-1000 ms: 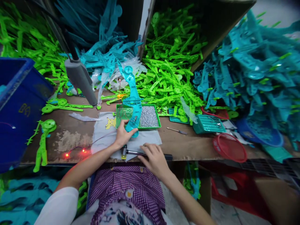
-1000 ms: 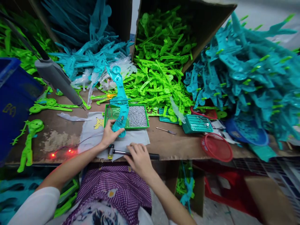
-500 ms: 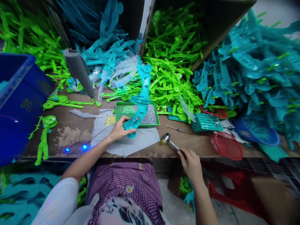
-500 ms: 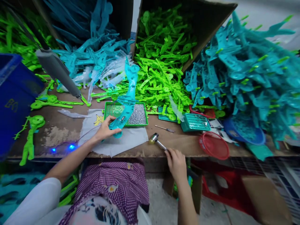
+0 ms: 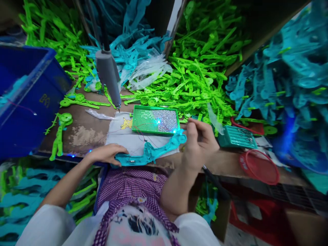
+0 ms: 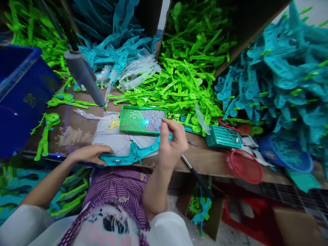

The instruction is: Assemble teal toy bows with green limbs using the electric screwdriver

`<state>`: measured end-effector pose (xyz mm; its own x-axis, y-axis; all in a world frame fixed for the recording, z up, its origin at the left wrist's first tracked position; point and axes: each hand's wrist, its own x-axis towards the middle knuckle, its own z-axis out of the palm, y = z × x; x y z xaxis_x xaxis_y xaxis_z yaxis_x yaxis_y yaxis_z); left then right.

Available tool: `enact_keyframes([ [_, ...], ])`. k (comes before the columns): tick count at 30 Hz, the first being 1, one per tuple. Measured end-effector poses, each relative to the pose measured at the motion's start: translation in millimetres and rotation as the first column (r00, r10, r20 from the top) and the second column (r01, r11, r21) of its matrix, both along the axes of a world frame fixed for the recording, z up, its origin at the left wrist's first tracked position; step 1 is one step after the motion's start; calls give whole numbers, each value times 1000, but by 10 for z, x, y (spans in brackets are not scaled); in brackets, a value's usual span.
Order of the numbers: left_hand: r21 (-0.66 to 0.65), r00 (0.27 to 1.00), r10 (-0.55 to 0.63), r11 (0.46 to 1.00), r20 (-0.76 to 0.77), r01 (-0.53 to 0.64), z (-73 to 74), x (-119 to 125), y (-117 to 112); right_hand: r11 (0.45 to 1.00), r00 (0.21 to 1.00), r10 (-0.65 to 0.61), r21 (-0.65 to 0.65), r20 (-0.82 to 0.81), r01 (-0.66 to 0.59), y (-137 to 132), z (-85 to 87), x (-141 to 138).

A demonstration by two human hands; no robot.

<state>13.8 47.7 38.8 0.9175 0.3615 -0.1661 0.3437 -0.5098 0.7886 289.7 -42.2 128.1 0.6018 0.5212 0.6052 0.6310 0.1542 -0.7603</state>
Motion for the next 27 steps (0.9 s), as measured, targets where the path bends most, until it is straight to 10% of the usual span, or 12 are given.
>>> enact_keyframes([
  [5,222,993,119,968,-12,-113,157,-161,176,846,898,434,-378,76,-377,439,-269,-332],
  [11,377,986,128,923,-104,-80,95,-279,58,645,854,483,-739,194,-197,616,-807,-483],
  [17,511,966,256,837,-48,-196,-92,-371,-245,809,852,508,-410,126,-422,40,-771,-269],
  [22,647,857,516,653,2,-395,-162,-296,-433,715,723,662,-457,198,-530,-542,-983,-281],
  [27,616,725,679,522,119,-590,-20,-178,-554,762,848,529,-439,-2,-477,-541,-1182,-378],
])
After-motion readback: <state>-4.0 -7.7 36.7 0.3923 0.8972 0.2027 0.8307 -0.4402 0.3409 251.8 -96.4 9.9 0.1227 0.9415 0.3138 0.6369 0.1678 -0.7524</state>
